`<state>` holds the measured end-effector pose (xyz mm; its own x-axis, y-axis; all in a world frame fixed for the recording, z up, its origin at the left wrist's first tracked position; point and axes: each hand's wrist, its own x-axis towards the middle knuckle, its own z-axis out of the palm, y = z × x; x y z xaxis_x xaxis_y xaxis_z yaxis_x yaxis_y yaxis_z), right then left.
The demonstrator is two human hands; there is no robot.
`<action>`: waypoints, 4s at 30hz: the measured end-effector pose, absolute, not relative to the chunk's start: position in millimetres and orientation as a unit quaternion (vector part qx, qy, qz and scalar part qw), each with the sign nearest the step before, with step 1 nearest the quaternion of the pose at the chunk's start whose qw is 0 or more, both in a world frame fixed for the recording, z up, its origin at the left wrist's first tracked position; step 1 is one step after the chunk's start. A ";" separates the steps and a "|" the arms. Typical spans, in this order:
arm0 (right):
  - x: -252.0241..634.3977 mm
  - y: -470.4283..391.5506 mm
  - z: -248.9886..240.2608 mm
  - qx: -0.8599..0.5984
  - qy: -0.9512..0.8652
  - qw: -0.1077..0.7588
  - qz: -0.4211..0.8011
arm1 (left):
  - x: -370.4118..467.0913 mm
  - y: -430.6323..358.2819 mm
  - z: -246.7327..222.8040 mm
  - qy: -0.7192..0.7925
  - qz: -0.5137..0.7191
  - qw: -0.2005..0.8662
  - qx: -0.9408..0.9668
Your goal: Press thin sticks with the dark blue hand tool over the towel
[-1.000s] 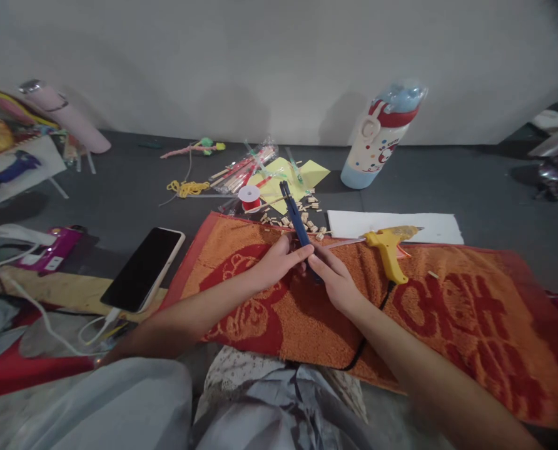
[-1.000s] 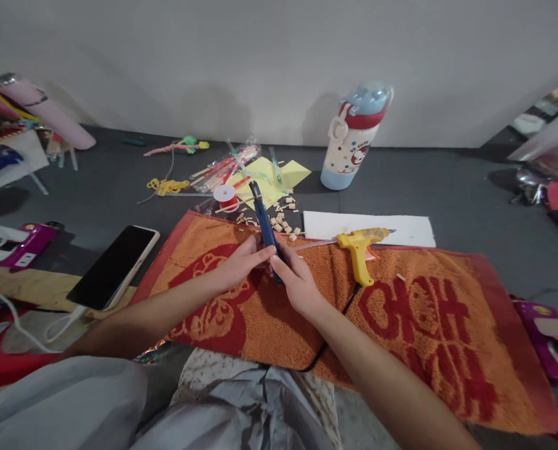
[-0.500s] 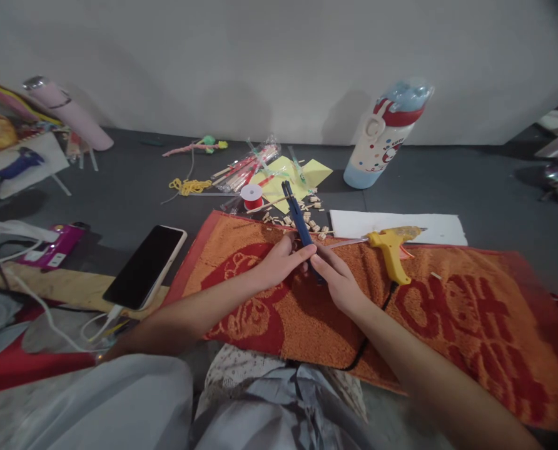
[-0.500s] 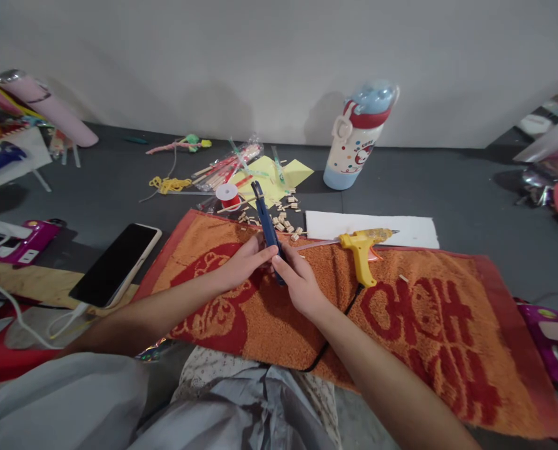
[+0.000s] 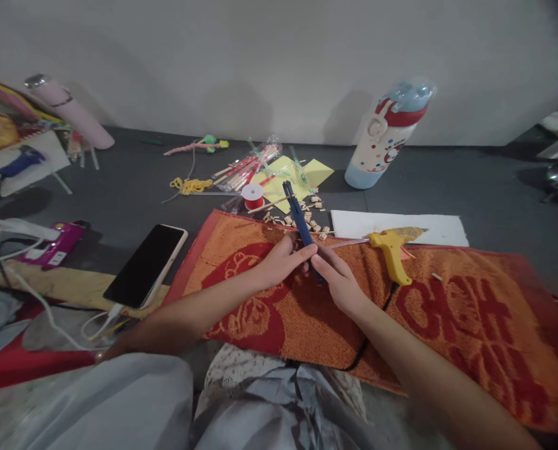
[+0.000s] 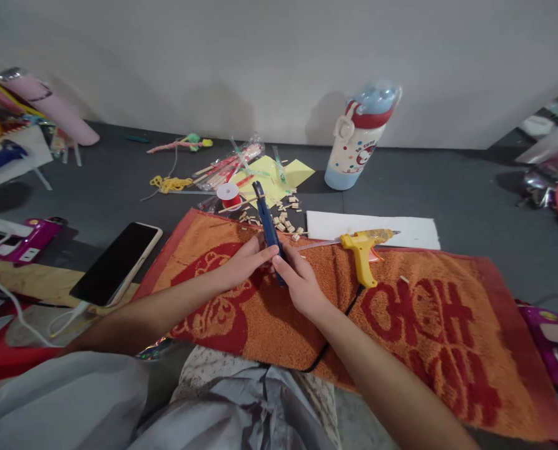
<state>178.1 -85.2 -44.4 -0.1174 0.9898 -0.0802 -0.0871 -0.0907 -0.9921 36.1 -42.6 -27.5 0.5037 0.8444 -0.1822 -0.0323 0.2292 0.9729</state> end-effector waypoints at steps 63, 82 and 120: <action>182.3 -90.5 -47.8 -0.504 -0.532 0.443 0.517 | -23.8 10.5 1.9 0.488 0.446 0.185 0.728; 191.4 -94.0 -49.3 -0.465 -0.644 0.395 0.461 | -26.9 8.9 2.2 0.504 0.317 0.120 0.794; 203.1 -91.6 -40.2 -0.381 -0.728 0.345 0.454 | -51.8 30.4 -7.1 0.355 0.401 0.573 0.621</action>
